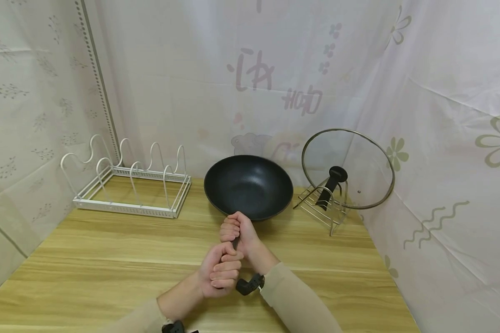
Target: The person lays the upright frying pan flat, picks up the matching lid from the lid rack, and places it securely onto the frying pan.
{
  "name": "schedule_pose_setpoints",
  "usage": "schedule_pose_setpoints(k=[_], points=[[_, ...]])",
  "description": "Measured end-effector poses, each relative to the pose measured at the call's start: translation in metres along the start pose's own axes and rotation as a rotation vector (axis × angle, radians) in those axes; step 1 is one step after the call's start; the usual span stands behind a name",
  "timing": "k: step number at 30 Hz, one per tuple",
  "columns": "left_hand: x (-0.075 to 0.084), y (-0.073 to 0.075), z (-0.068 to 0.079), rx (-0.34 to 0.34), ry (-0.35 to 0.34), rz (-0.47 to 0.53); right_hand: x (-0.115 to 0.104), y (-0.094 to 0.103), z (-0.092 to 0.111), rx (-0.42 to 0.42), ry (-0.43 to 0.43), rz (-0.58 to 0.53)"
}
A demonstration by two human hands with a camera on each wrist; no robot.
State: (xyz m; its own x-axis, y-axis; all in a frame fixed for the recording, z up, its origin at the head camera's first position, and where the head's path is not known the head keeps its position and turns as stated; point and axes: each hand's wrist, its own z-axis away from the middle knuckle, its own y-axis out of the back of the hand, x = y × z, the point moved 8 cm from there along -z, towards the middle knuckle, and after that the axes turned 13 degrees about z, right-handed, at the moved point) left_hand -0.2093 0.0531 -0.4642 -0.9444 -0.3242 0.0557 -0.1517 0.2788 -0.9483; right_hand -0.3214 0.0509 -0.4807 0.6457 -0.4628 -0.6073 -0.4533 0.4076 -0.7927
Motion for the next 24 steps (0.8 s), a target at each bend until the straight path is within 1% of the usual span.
schedule_pose_setpoints(k=[6,11,24], points=[[-0.001,0.004,-0.001,0.019,-0.009,-0.006,0.002,0.006,0.001,0.026,-0.009,0.011],[-0.002,0.007,-0.001,0.03,-0.013,-0.013,0.005,0.008,0.003,0.024,-0.022,0.006],[-0.002,0.011,-0.001,0.035,-0.017,0.002,0.007,0.013,0.003,0.05,-0.035,0.016]])
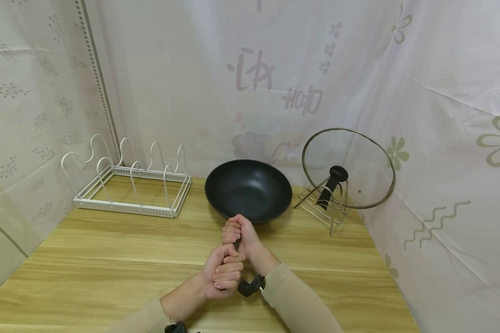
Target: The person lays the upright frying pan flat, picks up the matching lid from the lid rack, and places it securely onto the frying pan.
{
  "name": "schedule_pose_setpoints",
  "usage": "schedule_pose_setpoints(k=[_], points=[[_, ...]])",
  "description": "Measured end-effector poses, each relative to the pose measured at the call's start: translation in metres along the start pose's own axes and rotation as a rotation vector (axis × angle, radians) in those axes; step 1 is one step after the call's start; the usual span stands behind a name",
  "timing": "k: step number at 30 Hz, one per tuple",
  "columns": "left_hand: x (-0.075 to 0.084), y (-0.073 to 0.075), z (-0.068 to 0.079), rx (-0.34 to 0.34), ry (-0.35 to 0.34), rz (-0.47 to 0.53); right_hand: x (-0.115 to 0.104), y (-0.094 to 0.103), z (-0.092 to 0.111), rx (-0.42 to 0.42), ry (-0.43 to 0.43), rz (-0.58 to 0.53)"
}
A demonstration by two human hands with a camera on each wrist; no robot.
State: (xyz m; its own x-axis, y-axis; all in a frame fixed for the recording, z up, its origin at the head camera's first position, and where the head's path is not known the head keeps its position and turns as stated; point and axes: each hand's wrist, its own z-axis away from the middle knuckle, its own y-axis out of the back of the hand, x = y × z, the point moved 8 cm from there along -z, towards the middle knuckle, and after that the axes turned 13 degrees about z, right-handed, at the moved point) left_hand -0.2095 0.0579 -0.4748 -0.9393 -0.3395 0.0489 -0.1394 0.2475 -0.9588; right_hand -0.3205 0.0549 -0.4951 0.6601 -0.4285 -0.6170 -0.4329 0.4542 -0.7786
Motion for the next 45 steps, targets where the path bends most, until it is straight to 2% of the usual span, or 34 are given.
schedule_pose_setpoints(k=[12,18,22,26,30,39,45], points=[[0.0,0.0,0.001,0.008,-0.003,0.017,0.001,-0.002,0.001,-0.012,-0.001,-0.015],[0.001,-0.001,0.002,0.019,-0.01,0.026,0.0,0.0,0.002,0.01,-0.001,0.001],[0.004,0.004,0.003,0.097,-0.055,-0.068,0.0,0.004,0.003,0.073,-0.004,0.061],[0.008,0.012,0.005,0.203,-0.095,-0.185,0.001,0.01,0.005,0.174,-0.005,0.139],[0.01,0.016,0.007,0.28,-0.122,-0.254,0.003,0.019,0.006,0.269,-0.009,0.206],[0.014,0.019,0.013,0.386,-0.153,-0.34,0.005,0.036,0.011,0.394,-0.018,0.308],[0.018,0.023,0.017,0.442,-0.165,-0.388,0.006,0.041,0.016,0.43,-0.02,0.355]])
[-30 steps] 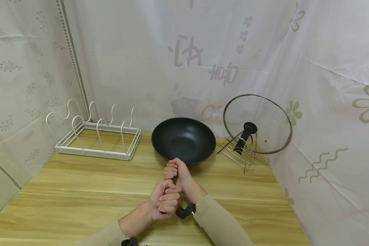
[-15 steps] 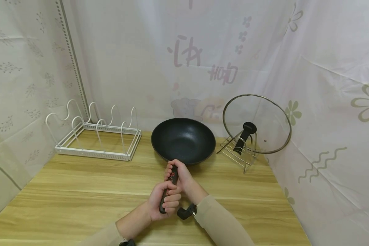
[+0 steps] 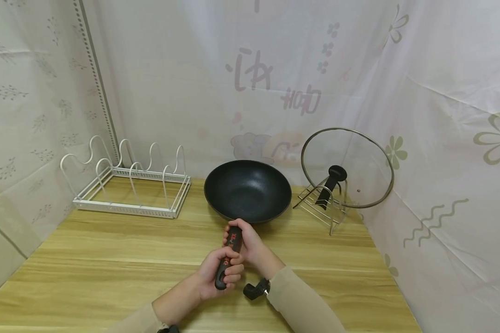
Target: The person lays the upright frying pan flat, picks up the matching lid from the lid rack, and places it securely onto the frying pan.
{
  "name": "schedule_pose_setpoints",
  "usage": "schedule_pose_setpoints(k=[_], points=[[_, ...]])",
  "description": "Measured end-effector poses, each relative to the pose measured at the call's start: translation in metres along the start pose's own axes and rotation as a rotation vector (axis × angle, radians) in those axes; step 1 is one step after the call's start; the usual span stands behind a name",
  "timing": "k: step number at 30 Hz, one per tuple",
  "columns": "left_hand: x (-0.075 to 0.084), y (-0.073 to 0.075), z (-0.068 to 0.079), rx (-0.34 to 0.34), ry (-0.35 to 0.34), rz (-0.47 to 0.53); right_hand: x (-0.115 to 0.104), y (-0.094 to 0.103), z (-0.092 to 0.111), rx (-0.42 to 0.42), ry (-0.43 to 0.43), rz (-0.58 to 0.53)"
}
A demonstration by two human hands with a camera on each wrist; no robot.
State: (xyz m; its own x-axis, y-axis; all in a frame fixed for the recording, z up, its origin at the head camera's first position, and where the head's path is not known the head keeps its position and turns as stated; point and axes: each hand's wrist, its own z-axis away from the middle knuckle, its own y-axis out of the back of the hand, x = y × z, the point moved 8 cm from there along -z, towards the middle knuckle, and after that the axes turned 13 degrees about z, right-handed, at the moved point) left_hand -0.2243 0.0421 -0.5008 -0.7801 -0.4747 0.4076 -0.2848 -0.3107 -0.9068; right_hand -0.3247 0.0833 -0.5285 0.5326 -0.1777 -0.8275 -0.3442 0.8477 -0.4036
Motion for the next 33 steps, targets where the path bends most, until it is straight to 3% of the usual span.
schedule_pose_setpoints(k=[7,15,19,27,33], points=[[0.003,0.009,0.003,0.063,-0.015,-0.133,-0.002,0.003,0.004,-0.007,0.016,0.038],[0.009,0.009,0.014,-0.002,-0.017,-0.234,-0.002,0.003,0.011,-0.106,0.037,0.147],[0.014,0.011,0.022,-0.009,-0.002,-0.253,-0.003,0.011,0.017,-0.073,0.057,0.225],[0.028,0.025,0.038,0.112,-0.02,-0.283,-0.005,0.03,0.032,-0.024,0.076,0.319],[0.039,0.031,0.047,0.152,-0.031,-0.334,-0.006,0.046,0.044,-0.001,0.087,0.38]])
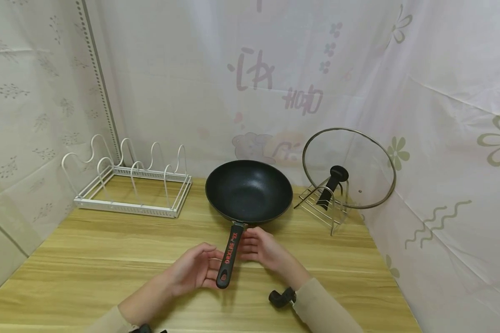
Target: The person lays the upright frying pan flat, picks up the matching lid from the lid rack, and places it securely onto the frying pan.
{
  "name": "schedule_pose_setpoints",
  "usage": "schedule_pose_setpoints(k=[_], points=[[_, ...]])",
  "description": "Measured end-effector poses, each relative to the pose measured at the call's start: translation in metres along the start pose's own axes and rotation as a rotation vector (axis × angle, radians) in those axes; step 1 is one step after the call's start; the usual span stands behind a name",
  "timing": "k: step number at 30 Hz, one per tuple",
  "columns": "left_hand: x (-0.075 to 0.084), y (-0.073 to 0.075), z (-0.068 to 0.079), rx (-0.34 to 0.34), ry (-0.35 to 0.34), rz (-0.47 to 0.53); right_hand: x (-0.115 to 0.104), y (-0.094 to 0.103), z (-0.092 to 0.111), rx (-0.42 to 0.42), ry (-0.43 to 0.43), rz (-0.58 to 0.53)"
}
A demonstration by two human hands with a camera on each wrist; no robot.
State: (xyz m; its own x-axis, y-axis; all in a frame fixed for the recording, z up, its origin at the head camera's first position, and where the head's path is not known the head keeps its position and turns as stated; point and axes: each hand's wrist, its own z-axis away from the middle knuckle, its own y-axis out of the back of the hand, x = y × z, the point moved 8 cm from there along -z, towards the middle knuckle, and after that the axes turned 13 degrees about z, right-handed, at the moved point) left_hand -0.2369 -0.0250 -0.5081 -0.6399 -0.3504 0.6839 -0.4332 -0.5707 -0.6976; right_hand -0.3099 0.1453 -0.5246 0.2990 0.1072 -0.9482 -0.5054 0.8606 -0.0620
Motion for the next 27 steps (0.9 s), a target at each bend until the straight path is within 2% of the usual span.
schedule_pose_setpoints(k=[7,17,21,27], points=[[0.011,0.011,0.007,0.054,-0.043,-0.047,0.004,0.019,0.012,0.031,0.003,0.024],[0.024,0.021,0.013,0.21,-0.127,-0.172,-0.004,0.051,0.028,0.092,0.047,0.072],[0.029,0.021,0.013,0.267,-0.169,-0.21,-0.009,0.066,0.031,0.144,0.079,0.09],[0.036,0.014,0.014,0.342,-0.254,-0.266,-0.012,0.091,0.034,0.299,0.094,0.11]])
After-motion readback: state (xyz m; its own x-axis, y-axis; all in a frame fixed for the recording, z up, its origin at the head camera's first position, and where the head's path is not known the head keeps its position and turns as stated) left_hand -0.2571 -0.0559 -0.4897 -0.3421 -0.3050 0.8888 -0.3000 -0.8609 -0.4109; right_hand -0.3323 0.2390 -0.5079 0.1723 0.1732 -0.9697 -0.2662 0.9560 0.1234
